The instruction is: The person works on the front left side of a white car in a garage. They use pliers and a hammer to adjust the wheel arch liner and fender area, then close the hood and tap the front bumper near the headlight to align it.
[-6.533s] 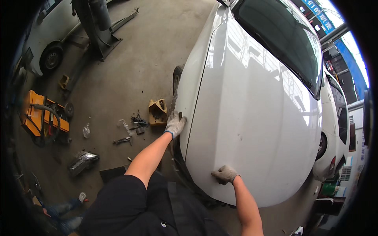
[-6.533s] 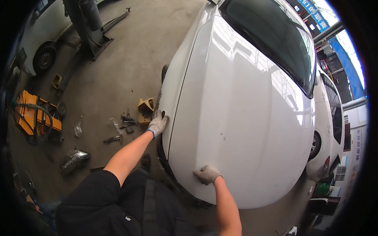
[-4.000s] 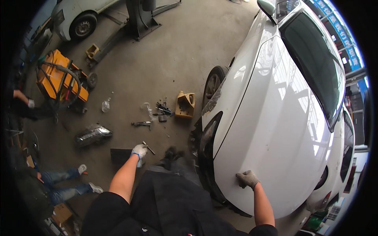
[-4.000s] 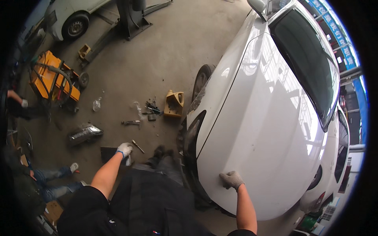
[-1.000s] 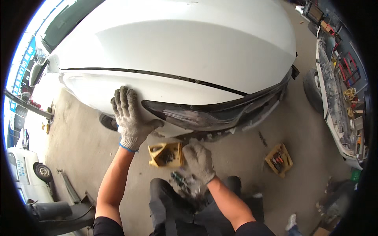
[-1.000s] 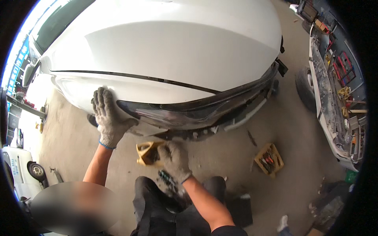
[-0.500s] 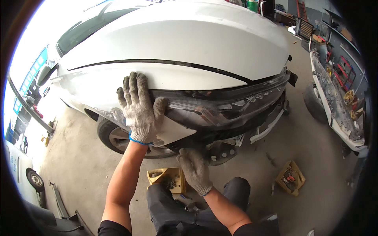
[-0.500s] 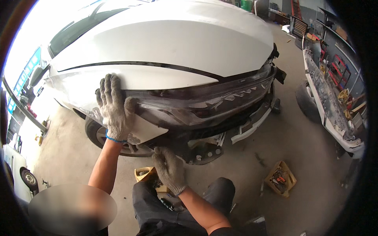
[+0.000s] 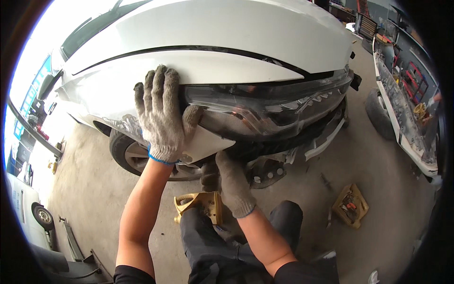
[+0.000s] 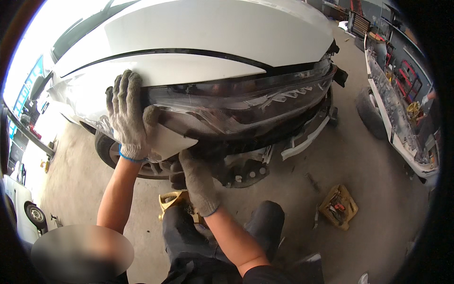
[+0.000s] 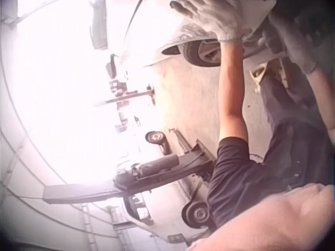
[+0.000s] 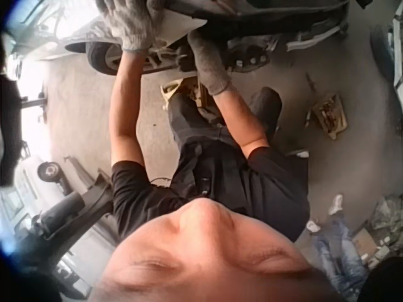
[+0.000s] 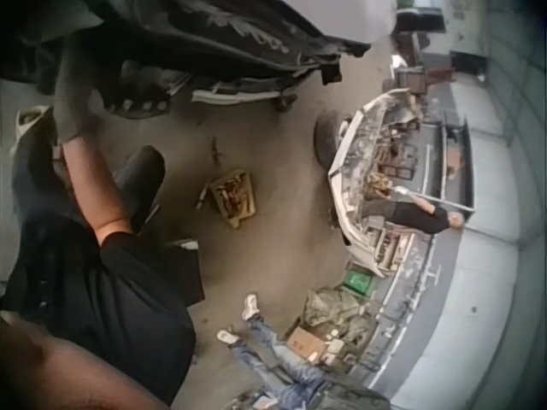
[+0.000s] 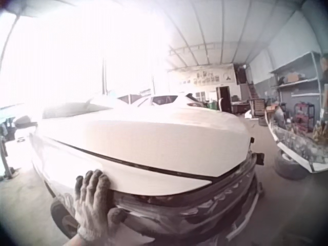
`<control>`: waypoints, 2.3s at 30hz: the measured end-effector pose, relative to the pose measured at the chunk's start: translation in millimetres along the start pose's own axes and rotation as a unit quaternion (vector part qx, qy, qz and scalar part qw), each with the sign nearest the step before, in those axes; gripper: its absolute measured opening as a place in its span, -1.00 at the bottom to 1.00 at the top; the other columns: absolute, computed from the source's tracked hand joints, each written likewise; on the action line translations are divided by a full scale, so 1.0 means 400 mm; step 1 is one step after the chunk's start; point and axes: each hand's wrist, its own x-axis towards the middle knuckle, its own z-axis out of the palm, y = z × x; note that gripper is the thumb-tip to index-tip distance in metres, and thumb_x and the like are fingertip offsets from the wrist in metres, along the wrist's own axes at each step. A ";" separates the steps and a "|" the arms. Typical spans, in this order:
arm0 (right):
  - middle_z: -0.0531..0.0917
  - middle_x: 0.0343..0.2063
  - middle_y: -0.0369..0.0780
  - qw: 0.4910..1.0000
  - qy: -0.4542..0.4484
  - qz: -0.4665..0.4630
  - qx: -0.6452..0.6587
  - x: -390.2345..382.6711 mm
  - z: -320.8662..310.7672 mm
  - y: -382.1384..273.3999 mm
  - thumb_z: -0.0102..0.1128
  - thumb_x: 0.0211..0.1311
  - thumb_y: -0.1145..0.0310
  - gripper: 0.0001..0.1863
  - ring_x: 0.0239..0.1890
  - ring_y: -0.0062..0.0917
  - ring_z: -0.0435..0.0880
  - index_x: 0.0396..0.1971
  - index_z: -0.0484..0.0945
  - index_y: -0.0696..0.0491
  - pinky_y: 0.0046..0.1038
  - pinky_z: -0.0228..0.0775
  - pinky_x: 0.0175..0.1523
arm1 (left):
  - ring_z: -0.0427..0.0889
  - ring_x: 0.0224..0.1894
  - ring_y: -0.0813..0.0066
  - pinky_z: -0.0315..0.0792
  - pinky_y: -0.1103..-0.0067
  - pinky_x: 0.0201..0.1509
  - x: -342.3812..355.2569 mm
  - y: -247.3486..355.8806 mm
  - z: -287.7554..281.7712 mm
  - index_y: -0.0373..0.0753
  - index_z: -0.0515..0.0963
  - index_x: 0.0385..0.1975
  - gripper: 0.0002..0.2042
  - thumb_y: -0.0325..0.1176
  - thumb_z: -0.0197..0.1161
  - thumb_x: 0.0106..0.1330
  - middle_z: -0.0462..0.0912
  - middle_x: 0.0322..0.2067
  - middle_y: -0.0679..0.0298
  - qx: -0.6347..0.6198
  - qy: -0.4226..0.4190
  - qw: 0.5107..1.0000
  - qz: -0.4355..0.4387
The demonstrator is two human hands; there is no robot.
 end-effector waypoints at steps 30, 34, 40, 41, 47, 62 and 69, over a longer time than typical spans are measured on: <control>0.24 0.34 0.25 0.650 0.023 -0.403 -0.643 -0.103 0.004 -0.073 0.45 0.06 0.30 -0.48 0.12 0.07 0.61 0.00 0.49 0.18 -0.21 0.60 0.06 | 0.37 0.24 -0.25 0.17 0.01 0.35 0.028 0.033 0.048 -0.39 0.47 0.16 -0.36 0.09 0.21 0.33 0.44 0.14 -0.22 -0.069 0.106 0.992 -0.012; 0.10 0.42 0.22 0.666 0.005 -0.286 -0.689 -0.118 0.028 -0.076 0.32 0.20 0.06 -0.41 0.08 -0.04 0.64 0.00 0.50 0.27 -0.21 0.63 -0.02 | 0.37 0.23 -0.24 0.20 0.02 0.33 0.026 0.032 0.055 -0.37 0.48 0.16 -0.36 0.10 0.20 0.33 0.45 0.14 -0.21 -0.071 0.109 0.991 -0.013; 0.01 0.39 0.36 0.624 0.040 -0.269 -0.732 -0.119 0.075 -0.065 0.46 0.08 0.08 -0.36 -0.28 -0.12 0.79 -0.02 0.44 0.24 -0.27 0.66 -0.12 | 0.35 0.27 -0.24 0.16 0.00 0.37 0.030 0.031 0.056 -0.37 0.44 0.20 -0.31 0.15 0.21 0.32 0.43 0.17 -0.21 -0.067 0.105 0.992 0.000; 0.00 0.39 0.36 0.627 0.038 -0.245 -0.739 -0.116 0.080 -0.064 0.46 0.08 0.07 -0.36 -0.28 -0.12 0.79 -0.02 0.44 0.24 -0.28 0.66 -0.12 | 0.34 0.28 -0.24 0.14 -0.02 0.38 0.032 0.030 0.056 -0.36 0.43 0.22 -0.29 0.17 0.22 0.30 0.41 0.18 -0.22 -0.067 0.103 0.992 0.007; 0.05 0.41 0.29 0.617 0.036 -0.305 -0.725 -0.140 0.056 -0.089 0.39 0.14 0.08 -0.41 -0.22 -0.08 0.78 -0.01 0.49 0.24 -0.27 0.66 -0.10 | 0.00 0.50 -0.24 -0.06 -0.02 0.54 -0.017 0.022 -0.021 -0.35 0.19 0.39 0.15 0.37 0.46 -0.11 0.13 0.41 -0.22 -0.018 -0.074 0.997 0.029; 0.68 -0.12 -0.03 0.761 0.225 -0.317 -0.520 -0.235 -0.378 -0.050 0.31 0.26 0.32 -0.59 -0.13 -0.20 0.72 0.06 0.51 0.13 -0.28 0.58 -0.02 | 0.02 0.48 -0.31 -0.15 -0.02 0.54 -0.082 0.072 -0.026 -0.52 0.17 0.34 0.11 0.07 0.58 -0.13 0.12 0.38 -0.33 0.000 -0.077 0.993 -0.089; 0.66 -0.03 0.09 0.654 0.466 0.043 -0.595 -0.442 -0.987 0.283 0.11 0.37 0.26 -0.67 0.01 -0.02 0.66 -0.05 0.57 0.19 -0.13 0.48 0.07 | -0.04 0.50 -0.25 -0.18 0.00 0.56 -0.114 0.073 -0.012 -0.50 0.09 0.38 0.18 0.04 0.61 -0.21 0.06 0.41 -0.30 0.058 -0.087 0.988 -0.113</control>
